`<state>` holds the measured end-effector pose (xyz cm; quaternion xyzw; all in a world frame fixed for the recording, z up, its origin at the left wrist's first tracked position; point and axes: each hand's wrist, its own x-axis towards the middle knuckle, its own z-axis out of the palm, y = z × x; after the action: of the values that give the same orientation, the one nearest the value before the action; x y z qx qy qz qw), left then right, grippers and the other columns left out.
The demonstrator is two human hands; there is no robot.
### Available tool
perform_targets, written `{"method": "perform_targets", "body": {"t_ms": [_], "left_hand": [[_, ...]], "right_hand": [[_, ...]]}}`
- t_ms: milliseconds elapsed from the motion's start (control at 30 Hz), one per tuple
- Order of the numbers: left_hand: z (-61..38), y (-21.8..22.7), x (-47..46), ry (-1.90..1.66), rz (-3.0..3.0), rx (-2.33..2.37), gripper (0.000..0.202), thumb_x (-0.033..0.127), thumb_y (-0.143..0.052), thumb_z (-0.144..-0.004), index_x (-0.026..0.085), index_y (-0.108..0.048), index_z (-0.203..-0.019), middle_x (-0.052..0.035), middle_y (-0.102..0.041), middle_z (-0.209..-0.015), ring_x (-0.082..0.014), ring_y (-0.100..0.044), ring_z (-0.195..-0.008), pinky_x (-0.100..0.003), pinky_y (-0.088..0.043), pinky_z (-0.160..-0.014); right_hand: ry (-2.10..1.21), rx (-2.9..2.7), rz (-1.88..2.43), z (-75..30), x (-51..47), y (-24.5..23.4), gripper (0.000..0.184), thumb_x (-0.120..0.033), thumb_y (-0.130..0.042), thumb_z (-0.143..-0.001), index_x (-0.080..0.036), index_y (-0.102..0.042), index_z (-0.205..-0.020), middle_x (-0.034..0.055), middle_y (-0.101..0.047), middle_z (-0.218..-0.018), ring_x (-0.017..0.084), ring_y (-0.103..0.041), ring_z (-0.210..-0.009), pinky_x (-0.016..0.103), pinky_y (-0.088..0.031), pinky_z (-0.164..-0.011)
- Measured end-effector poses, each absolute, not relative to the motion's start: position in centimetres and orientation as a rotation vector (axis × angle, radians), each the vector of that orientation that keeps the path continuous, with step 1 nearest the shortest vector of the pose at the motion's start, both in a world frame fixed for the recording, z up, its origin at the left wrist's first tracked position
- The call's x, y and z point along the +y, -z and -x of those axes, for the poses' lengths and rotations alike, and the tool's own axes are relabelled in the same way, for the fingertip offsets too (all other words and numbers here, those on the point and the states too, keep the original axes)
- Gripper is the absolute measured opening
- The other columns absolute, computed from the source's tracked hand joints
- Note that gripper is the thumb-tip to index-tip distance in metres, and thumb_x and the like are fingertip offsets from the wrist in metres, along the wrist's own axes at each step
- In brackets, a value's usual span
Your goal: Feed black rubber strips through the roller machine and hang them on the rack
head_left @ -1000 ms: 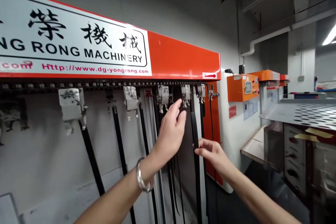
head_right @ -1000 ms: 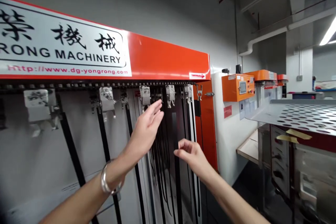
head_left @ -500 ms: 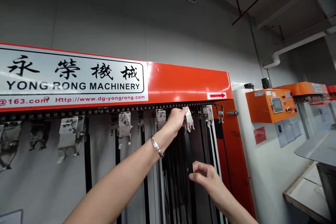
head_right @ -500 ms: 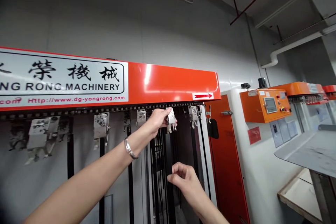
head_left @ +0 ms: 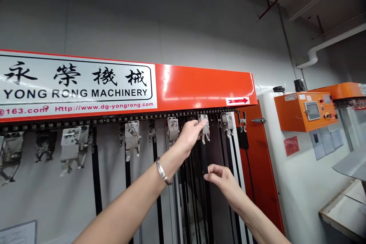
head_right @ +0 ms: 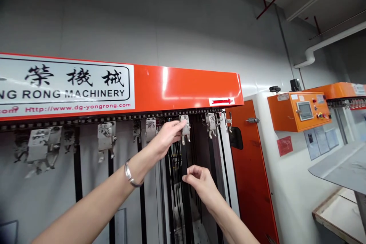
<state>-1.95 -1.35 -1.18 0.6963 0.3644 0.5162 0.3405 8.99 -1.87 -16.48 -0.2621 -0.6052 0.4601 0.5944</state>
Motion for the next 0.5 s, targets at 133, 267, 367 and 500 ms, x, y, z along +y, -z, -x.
{"method": "perform_targets", "body": {"t_ms": [133,267,367,500], "left_hand": [[2.9,4.1,-1.0,-1.48,-1.893,1.169,0.038,0.04,-0.073,-0.074,0.015,-0.064,-0.1,-0.0135,-0.068,-0.111,-0.0281,-0.06,-0.109,-0.039,-0.043,-0.094],[2.4,6.1,-0.4,-1.536,-1.951,1.212,0.031,0.039,-0.067,-0.079,0.011,-0.066,-0.093,-0.0157,-0.069,-0.104,-0.0296,-0.062,-0.103,-0.043,-0.044,-0.096],[2.8,9.4,-2.3,-1.535,-1.905,1.08,0.049,0.043,-0.067,-0.081,0.013,-0.059,-0.12,-0.0168,-0.059,-0.13,-0.0306,-0.054,-0.122,-0.044,-0.041,-0.105],[9.3,14.8,-6.7,-1.691,-2.038,1.192,0.065,0.04,-0.058,-0.089,0.033,-0.03,-0.147,-0.0028,-0.029,-0.158,-0.0248,-0.028,-0.144,-0.042,-0.027,-0.119]], "right_hand": [[-1.04,-1.38,0.623,-8.9,-1.6,16.6,0.023,-0.031,-0.067,-0.072,-0.018,-0.05,-0.068,-0.0041,-0.041,-0.066,0.01,-0.035,-0.066,0.023,-0.029,-0.064],[-1.0,-1.392,0.662,-9.1,-1.8,16.7,0.024,-0.038,-0.07,-0.074,-0.018,-0.059,-0.079,-0.0001,-0.058,-0.078,0.015,-0.052,-0.078,0.026,-0.04,-0.074],[-0.827,-1.398,0.728,-9.9,-3.8,18.2,0.046,-0.045,-0.072,-0.075,-0.022,-0.061,-0.113,0.0056,-0.061,-0.121,0.022,-0.054,-0.113,0.031,-0.041,-0.097],[-0.56,-1.235,0.955,-12.1,-9.1,23.4,0.032,-0.051,-0.066,-0.079,-0.021,-0.067,-0.09,0.0055,-0.068,-0.097,0.022,-0.061,-0.094,0.027,-0.048,-0.084]]}}
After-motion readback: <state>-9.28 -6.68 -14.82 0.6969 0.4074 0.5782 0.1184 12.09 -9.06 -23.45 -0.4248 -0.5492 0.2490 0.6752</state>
